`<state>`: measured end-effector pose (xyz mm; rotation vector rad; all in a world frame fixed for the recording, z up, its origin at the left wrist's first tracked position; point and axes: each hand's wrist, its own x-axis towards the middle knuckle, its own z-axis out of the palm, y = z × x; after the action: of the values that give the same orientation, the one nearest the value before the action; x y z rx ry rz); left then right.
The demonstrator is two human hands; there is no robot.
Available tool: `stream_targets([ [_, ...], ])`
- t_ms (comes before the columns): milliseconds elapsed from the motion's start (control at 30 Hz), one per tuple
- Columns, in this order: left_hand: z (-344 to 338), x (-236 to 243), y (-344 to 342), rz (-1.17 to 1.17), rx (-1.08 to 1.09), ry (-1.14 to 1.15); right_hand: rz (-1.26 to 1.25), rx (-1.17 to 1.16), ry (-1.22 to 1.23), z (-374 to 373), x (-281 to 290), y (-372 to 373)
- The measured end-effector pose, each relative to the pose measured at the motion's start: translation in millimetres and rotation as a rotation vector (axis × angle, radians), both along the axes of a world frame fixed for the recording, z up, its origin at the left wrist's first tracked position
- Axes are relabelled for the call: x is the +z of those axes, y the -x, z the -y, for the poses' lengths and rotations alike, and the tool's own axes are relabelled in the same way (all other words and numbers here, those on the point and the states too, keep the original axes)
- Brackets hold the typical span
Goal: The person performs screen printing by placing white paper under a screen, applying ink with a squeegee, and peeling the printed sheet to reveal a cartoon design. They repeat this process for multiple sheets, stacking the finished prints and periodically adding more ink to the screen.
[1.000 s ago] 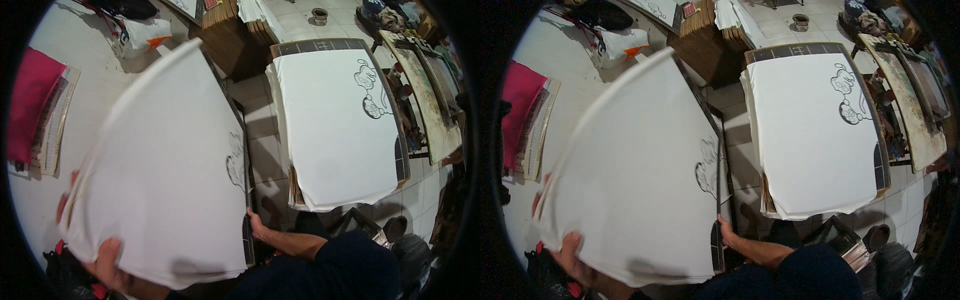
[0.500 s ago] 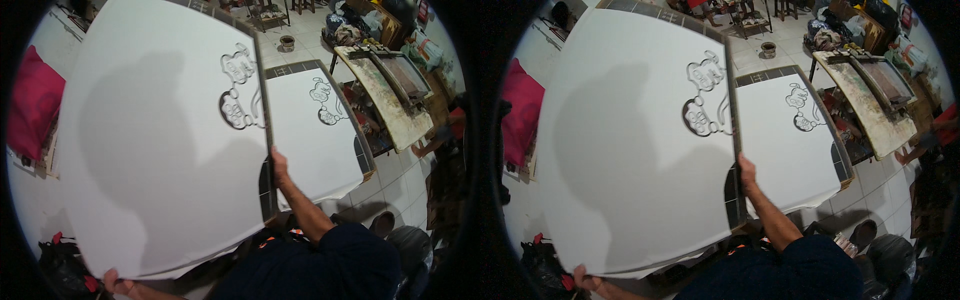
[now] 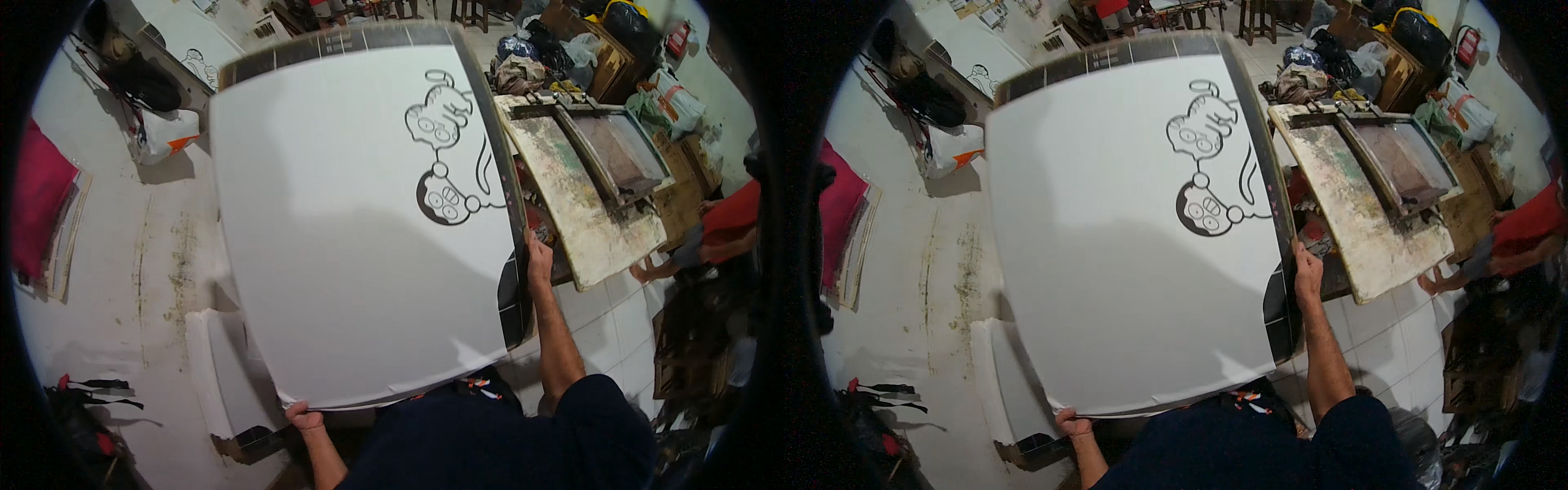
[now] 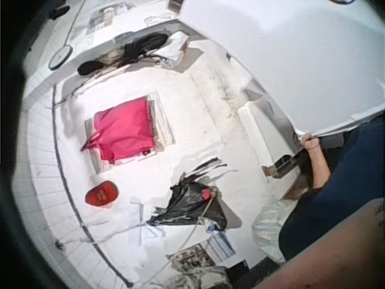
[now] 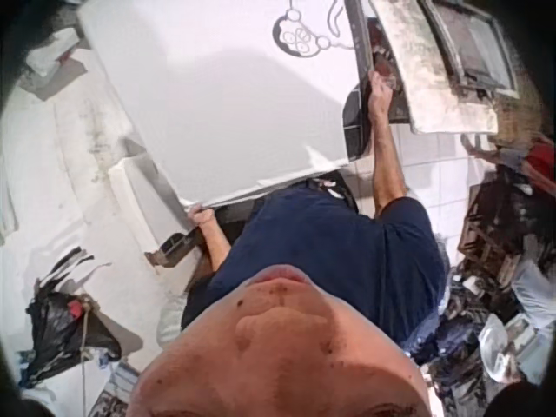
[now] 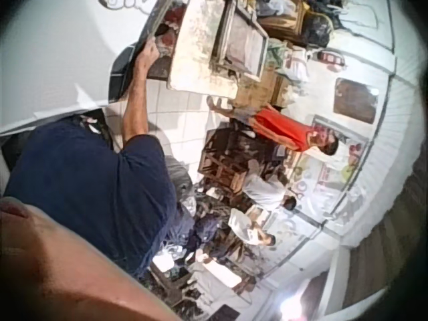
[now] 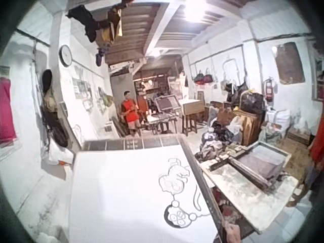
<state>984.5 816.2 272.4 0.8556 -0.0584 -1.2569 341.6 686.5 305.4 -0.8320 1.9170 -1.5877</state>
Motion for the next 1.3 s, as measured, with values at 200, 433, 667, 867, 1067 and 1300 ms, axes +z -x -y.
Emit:
stream_targets([
  [200,5.6,-45.1,80.1,0.364,-0.533,-0.753,-0.573,0.083,-0.371,-5.3,-86.0,33.1],
  [433,20.8,-53.6,109.7,0.443,-0.643,-0.854,-0.249,0.249,-0.540,-39.2,-126.9,13.8],
  [667,27.6,-80.1,80.5,0.577,-0.698,-0.819,-0.269,0.264,-0.461,-55.9,-110.4,27.8],
  [867,48.1,-86.4,194.9,1.564,0.037,-1.273,0.089,0.677,-0.279,-121.4,-51.1,110.2],
  [1067,47.2,-82.3,385.2,1.935,-0.245,-1.375,0.015,0.939,-0.308,-148.2,-29.4,299.4],
  [1300,104.8,-84.5,619.4,1.705,-0.243,-0.347,0.183,0.001,-0.250,-153.2,-48.6,568.0],
])
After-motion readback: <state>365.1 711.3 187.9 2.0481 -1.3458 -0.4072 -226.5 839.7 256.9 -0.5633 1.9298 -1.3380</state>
